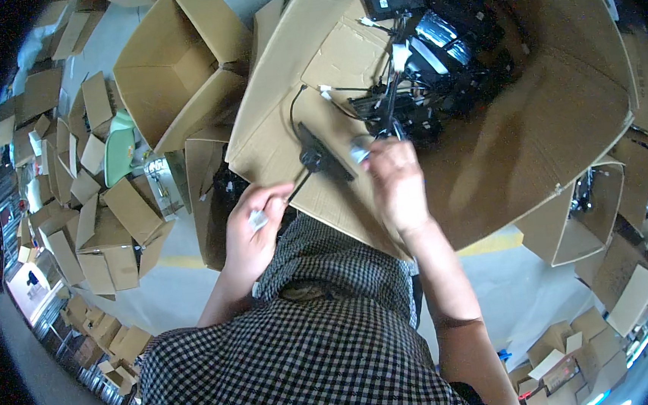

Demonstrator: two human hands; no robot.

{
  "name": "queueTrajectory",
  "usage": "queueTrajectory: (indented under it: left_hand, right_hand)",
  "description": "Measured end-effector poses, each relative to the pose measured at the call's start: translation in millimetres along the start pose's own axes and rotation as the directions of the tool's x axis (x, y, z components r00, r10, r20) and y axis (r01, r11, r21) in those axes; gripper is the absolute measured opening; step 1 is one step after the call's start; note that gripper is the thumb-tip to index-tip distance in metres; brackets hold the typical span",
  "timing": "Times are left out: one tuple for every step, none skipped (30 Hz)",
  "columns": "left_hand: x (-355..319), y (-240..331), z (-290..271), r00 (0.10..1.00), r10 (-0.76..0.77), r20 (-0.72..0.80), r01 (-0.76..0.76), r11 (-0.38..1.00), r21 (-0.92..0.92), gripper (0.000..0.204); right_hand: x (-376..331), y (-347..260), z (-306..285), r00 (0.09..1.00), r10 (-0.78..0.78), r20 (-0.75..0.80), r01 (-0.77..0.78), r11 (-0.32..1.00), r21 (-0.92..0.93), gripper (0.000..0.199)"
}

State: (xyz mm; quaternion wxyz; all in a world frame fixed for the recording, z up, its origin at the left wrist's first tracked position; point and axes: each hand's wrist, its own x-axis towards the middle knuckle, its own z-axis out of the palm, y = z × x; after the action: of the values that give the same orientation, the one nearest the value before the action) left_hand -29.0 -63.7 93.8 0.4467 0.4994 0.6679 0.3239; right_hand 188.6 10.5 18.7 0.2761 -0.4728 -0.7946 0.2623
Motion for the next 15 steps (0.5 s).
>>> queueTrajectory:
  left_hand:
    - [4.7,-6.6,8.0,1.000,0.012,-0.001,-0.012,0.998,-0.063,0.026]
    - [7.3,-10.9,16.7,1.000,0.024,-0.006,-0.025,0.992,-0.122,0.031]
    - [2.9,-12.8,20.4,0.997,-0.070,0.036,0.075,0.982,-0.173,0.034]
    - [0.9,-14.2,24.8,0.985,-0.161,0.065,0.172,0.961,-0.218,0.037]
    - [1.2,0.3,21.6,0.963,-0.225,0.147,0.251,0.949,-0.190,0.040]
    - [-6.6,-25.7,34.6,0.990,-0.120,0.073,0.140,0.869,-0.475,0.036]
    - [0.8,-9.9,25.2,0.977,-0.019,0.212,0.051,0.988,-0.143,0.031]
    - [4.2,-5.3,21.9,0.970,0.024,0.242,0.026,0.979,-0.203,0.027]
    - [10.1,3.0,12.3,0.898,0.004,0.441,0.089,0.978,-0.190,0.034]
    - [5.7,3.8,20.4,0.940,0.275,0.203,-0.198,0.922,-0.332,0.043]
    - [-0.8,-3.4,16.2,0.919,0.201,0.340,-0.098,0.950,-0.297,0.050]
    - [-8.7,-13.1,23.2,0.930,0.319,0.183,-0.240,0.903,-0.357,0.049]
    - [-14.3,-9.0,20.7,0.941,0.275,0.199,-0.182,0.904,-0.387,0.042]
    - [-18.3,-10.0,21.1,0.929,0.351,0.116,-0.270,0.858,-0.437,0.034]
    - [-18.7,-5.6,16.9,0.929,0.359,0.086,-0.280,0.838,-0.468,0.031]
  right_hand:
    - [-6.9,-17.3,2.2,0.998,0.002,0.056,-0.004,0.999,0.035,0.014]
    - [-14.9,-36.1,4.4,0.994,-0.001,0.113,-0.008,0.997,0.074,0.015]
    - [-24.6,-58.0,7.5,0.990,-0.025,0.137,0.014,0.997,0.079,0.016]
    - [-37.7,-71.0,12.4,0.985,-0.065,0.162,0.051,0.994,0.093,0.019]
    - [-50.9,-79.0,14.9,0.977,-0.081,0.196,0.055,0.989,0.134,0.019]
    - [-60.4,-89.2,21.9,0.966,-0.137,0.218,0.091,0.974,0.207,0.020]
    - [-72.5,-84.6,27.9,0.948,-0.173,0.266,0.117,0.970,0.211,0.023]
    - [-76.8,-87.3,31.5,0.906,-0.048,0.421,-0.035,0.982,0.187,0.027]
    - [-82.6,-84.0,34.7,0.927,-0.092,0.364,0.056,0.993,0.108,0.022]
    - [-80.5,-90.7,30.9,0.924,0.011,0.383,-0.082,0.982,0.169,0.026]
    - [-75.6,-93.8,26.1,0.935,-0.066,0.348,0.028,0.993,0.114,0.029]
    - [-73.5,-100.5,21.6,0.899,-0.084,0.431,0.049,0.995,0.091,0.032]
    - [-79.2,-92.0,23.6,0.879,-0.139,0.457,0.077,0.985,0.151,0.029]
    - [-79.7,-92.5,23.7,0.854,-0.182,0.487,0.098,0.976,0.193,0.024]
    - [-69.3,-95.5,15.5,0.825,-0.187,0.534,0.064,0.968,0.241,0.020]
